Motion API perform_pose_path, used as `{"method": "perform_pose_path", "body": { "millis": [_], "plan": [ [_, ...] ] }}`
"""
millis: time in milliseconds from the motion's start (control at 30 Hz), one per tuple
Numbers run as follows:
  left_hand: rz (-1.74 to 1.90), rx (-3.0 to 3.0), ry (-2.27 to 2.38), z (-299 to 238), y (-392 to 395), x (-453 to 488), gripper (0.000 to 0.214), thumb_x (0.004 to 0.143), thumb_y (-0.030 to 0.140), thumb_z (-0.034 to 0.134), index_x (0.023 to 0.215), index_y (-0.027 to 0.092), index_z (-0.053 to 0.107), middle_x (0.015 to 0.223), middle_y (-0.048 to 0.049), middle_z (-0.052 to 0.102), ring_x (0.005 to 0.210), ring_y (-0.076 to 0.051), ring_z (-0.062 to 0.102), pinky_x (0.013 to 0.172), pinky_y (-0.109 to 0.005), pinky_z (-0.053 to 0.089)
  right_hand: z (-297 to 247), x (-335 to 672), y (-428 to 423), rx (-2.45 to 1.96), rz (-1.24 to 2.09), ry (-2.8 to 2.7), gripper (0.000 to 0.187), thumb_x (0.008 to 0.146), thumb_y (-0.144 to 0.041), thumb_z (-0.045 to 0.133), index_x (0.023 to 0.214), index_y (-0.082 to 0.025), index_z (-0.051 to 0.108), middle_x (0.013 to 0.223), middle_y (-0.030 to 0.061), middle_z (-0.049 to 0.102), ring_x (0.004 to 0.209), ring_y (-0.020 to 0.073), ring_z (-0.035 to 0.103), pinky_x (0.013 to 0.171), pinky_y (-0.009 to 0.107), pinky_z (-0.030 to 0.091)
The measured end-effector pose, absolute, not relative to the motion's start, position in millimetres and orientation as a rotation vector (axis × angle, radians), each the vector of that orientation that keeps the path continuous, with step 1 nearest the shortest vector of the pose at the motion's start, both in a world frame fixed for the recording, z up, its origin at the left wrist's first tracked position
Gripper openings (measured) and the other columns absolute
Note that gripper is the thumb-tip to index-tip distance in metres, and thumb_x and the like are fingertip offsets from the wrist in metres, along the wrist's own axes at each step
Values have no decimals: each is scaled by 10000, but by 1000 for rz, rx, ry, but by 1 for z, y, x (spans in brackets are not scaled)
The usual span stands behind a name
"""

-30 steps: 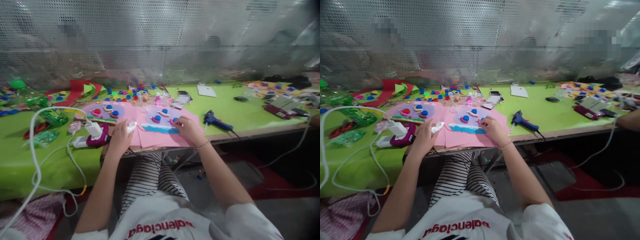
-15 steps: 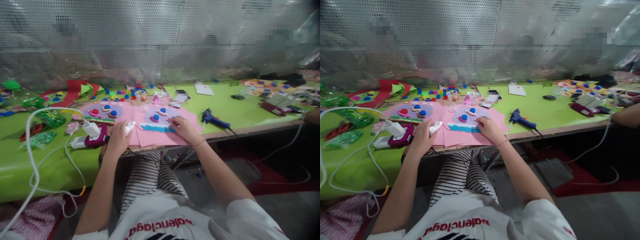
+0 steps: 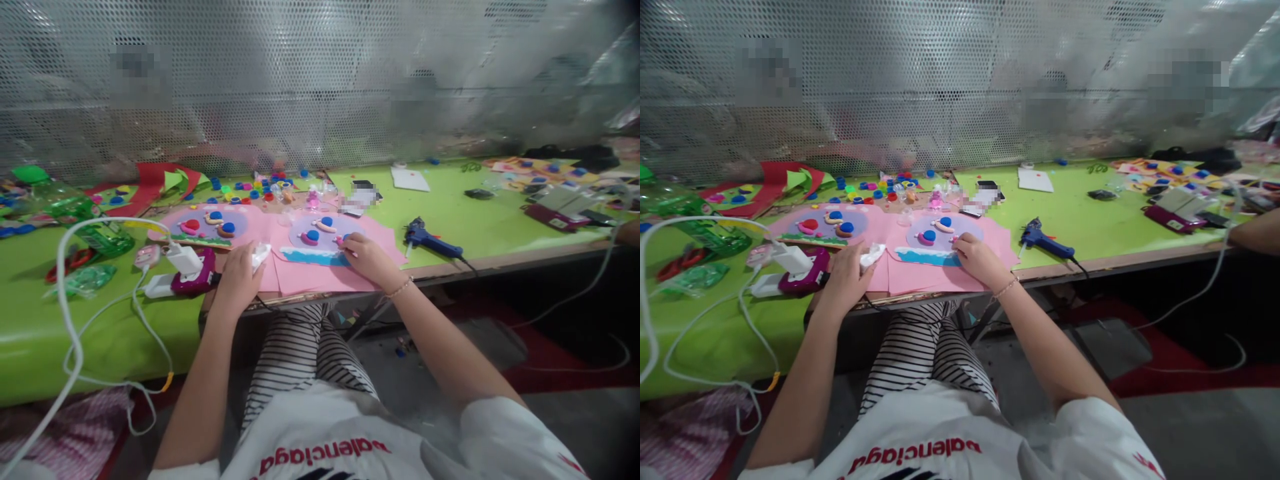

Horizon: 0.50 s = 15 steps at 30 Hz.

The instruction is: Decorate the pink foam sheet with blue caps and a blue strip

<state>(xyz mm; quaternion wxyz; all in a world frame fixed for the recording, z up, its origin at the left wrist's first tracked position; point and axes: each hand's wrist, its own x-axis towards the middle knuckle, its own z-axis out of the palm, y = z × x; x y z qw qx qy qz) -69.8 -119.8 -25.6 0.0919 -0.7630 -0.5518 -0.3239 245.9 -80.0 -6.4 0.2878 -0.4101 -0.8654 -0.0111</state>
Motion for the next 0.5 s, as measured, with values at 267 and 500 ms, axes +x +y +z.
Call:
{"method": "perform_pose_path", "body": {
  "millis": [267,500],
  "plan": [
    [-991,-2294,-1641,-24,-122,-69,450,887,262,483,1313,128,437,1245,-200,565,1224,-325,487,1063,-544,357,-4,255,-83,-1096,-128,-2443,286,869,-64,426,923,-127,699,961,140,622,847,228,595,782,376,532],
    [-959,-2280,-1609,-27,-119,-71,428,889,251,477,1301,142,446,1250,-174,570,1214,-309,494,1071,-522,354,-5,262,-84,-1116,-135,-2448,327,810,-23,455,917,-164,729,935,123,631,855,234,585,797,397,532]
  ]
}}
